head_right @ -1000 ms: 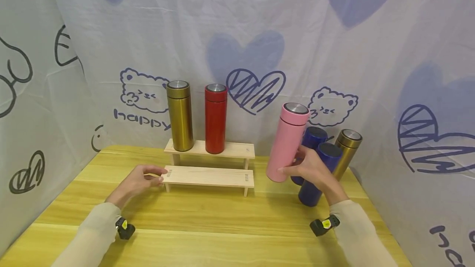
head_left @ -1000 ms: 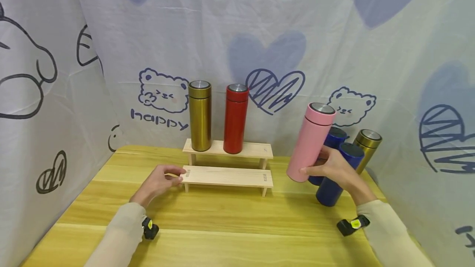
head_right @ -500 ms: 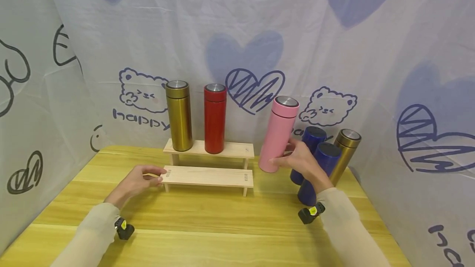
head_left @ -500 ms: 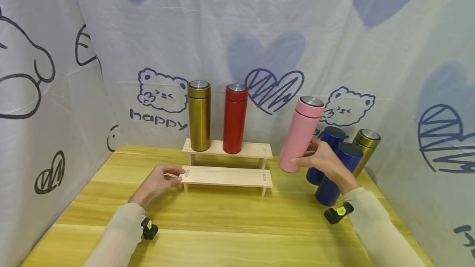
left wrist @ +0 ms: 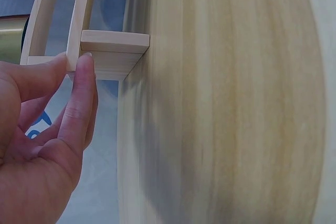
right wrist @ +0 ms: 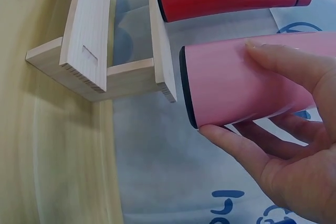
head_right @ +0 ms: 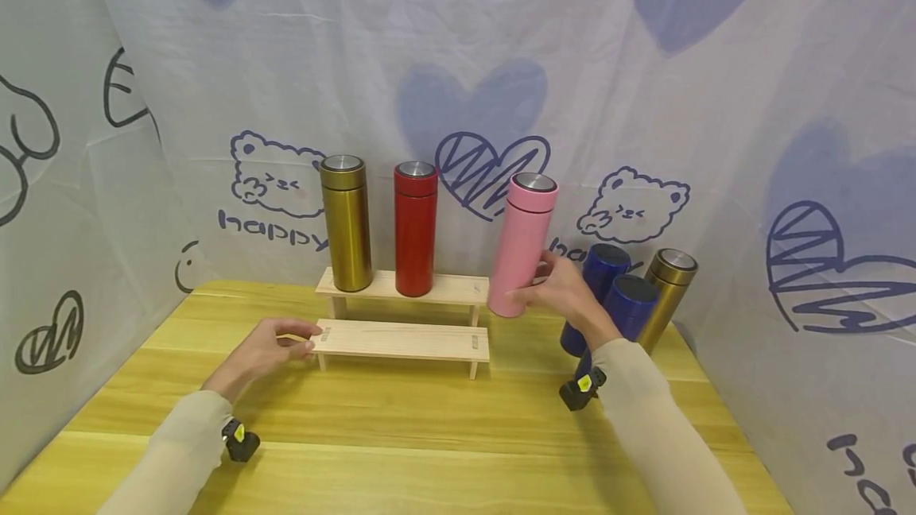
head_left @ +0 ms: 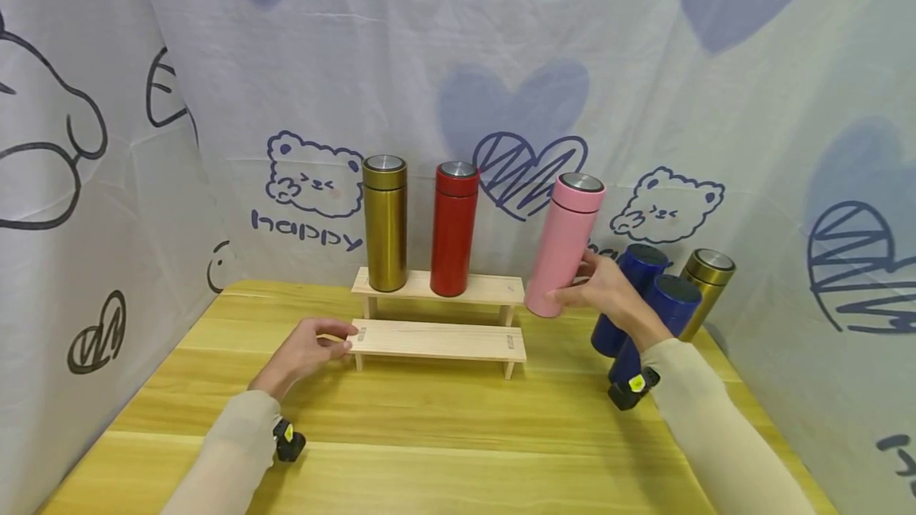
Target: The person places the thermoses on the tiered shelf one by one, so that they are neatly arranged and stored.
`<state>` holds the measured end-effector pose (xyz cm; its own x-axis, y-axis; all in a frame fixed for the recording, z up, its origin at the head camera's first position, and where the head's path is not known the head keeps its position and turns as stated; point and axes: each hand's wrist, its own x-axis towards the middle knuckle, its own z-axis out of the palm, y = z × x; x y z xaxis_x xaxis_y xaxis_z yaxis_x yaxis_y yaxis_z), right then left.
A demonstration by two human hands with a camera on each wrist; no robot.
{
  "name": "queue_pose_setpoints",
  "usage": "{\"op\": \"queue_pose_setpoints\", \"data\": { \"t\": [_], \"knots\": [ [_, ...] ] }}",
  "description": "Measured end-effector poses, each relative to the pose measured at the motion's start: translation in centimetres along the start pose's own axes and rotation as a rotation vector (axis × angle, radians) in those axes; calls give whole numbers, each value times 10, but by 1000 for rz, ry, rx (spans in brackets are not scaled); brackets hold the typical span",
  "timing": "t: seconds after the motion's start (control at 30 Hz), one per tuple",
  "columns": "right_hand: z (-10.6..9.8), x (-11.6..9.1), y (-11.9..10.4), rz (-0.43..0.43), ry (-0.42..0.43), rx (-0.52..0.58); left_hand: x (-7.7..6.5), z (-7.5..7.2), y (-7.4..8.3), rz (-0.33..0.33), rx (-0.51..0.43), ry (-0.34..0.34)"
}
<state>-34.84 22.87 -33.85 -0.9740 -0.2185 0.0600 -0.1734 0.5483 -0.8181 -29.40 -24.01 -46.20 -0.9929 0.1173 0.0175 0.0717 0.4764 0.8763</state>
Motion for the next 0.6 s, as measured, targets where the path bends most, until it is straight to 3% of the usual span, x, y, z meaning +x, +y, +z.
{"op": "queue_pose_setpoints", "data": {
  "t": [0.4, 0.6],
  "knots": [
    [12, 19, -11, 81, 18, -4, 2, 1, -1, -23, 6, 6],
    [16, 28, -16, 64, -2, 37, 1, 1, -1, -26, 2, 6]
  ]
}}
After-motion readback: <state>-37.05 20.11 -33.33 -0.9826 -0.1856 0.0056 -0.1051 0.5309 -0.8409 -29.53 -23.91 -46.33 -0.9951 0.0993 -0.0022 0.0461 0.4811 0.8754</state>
